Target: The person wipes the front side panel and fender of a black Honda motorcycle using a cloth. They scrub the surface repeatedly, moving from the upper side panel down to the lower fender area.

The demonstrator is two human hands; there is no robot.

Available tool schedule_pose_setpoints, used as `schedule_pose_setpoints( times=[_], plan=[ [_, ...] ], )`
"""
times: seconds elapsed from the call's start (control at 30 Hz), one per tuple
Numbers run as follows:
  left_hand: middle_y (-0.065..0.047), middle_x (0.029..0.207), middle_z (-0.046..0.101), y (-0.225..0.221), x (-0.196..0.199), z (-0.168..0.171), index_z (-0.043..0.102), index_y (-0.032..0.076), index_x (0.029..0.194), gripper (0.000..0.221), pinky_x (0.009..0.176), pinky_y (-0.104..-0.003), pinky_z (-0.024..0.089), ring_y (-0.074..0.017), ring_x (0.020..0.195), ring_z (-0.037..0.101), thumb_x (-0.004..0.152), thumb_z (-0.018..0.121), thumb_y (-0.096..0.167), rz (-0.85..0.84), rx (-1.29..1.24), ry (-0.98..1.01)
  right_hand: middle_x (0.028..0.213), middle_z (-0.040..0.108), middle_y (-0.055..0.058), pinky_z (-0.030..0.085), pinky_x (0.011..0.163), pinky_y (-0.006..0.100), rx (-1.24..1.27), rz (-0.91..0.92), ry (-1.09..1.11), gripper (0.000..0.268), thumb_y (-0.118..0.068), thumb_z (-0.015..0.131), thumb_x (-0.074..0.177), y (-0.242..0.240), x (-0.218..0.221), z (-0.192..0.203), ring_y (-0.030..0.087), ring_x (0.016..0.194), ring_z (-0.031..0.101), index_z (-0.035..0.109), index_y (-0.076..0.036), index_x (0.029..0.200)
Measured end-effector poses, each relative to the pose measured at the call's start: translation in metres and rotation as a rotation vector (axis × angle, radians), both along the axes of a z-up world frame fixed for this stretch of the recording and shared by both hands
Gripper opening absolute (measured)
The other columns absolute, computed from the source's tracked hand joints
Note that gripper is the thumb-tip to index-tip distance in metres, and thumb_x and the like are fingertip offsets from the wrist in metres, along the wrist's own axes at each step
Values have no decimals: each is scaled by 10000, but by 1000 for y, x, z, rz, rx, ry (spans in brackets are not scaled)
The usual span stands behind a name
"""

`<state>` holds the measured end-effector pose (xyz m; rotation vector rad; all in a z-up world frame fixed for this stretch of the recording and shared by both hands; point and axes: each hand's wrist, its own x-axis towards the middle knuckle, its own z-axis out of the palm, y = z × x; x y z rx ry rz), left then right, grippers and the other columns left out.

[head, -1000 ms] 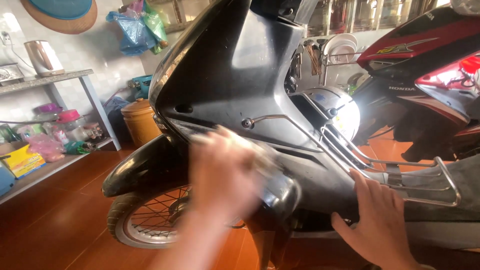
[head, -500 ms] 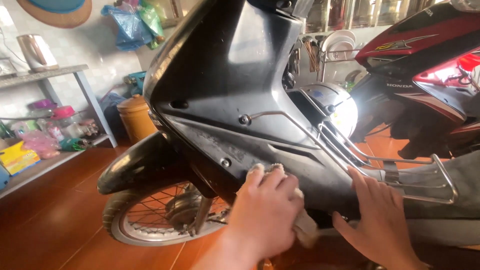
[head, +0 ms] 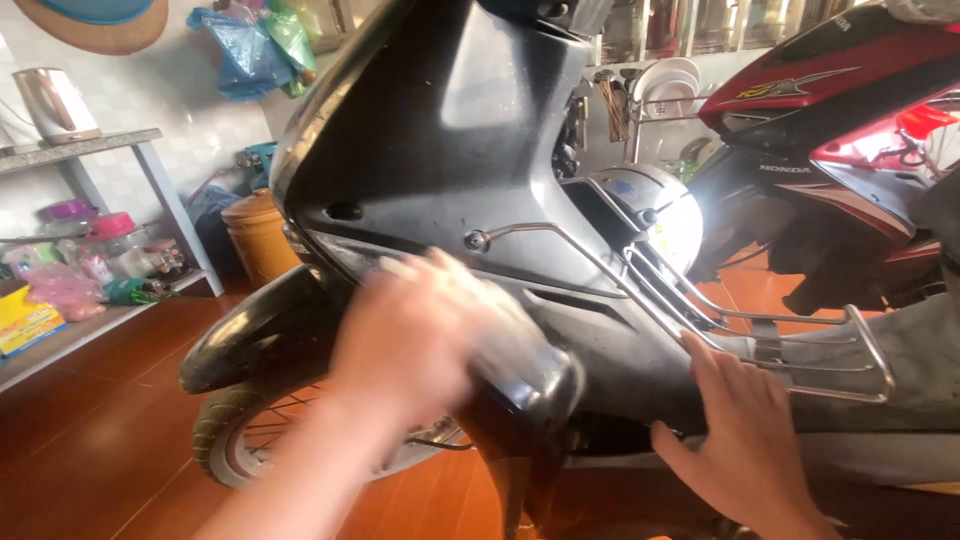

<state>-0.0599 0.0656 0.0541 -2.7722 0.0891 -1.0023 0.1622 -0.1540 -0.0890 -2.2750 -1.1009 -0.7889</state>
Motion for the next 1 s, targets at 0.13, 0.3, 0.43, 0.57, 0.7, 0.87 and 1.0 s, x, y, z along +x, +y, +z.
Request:
schedule_pose_setpoints(
  times=[0.13,0.3,0.43,0.57,0.7,0.87,1.0],
  plan=[
    [-38,885,671,-19,7,-10,750,208,866,201,800,-500,406,-298,817,579,916,591,319,284,26,-279,1240,617,-1,396,1053,478,16,-15,-42,1012,-476,770,677,0,0,-9,301,1186,579,400,-176,1570],
    [-85,1210,671,-14,13,-24,721,179,1181,528,1016,-611,415,-318,1170,567,655,748,214,37,123,173,1320,601,-28,417,1057,470,19,-30,-119,992,-468,754,685,2,1,-8,288,1211,583,408,-203,1577],
    [-91,983,693,17,6,-7,753,172,905,285,795,-541,413,-369,919,580,651,645,245,291,82,-288,1229,619,-12,439,1043,474,23,-73,-109,1035,-478,764,650,6,-1,-7,292,1149,606,400,-201,1579],
    [-258,1221,643,-44,35,-58,717,121,1206,596,989,-645,341,-497,1251,505,612,710,180,134,-23,10,1234,606,-29,420,1073,439,-11,-147,-94,1101,-540,750,612,7,5,-16,279,1151,590,376,-239,1602],
    [-98,1229,640,-29,17,-20,697,158,1277,635,1044,-580,345,-337,1187,529,646,766,176,10,102,298,1355,619,-14,440,1013,424,76,-2,-257,1016,-436,753,644,1,6,-5,241,1217,587,434,-138,1561],
    [-106,1157,711,14,13,-27,749,175,983,327,866,-518,437,-376,1043,595,782,671,420,424,128,-460,1314,595,65,424,1025,485,33,-13,-207,1027,-482,750,688,0,3,-7,342,1186,571,406,-106,1579],
    [17,1098,737,-24,6,-22,786,336,1081,559,991,-628,347,-341,1084,577,581,664,120,151,22,-96,1314,587,65,430,996,486,-14,-42,-174,1060,-515,734,670,1,1,-9,355,1174,567,380,-136,1594]
  ],
)
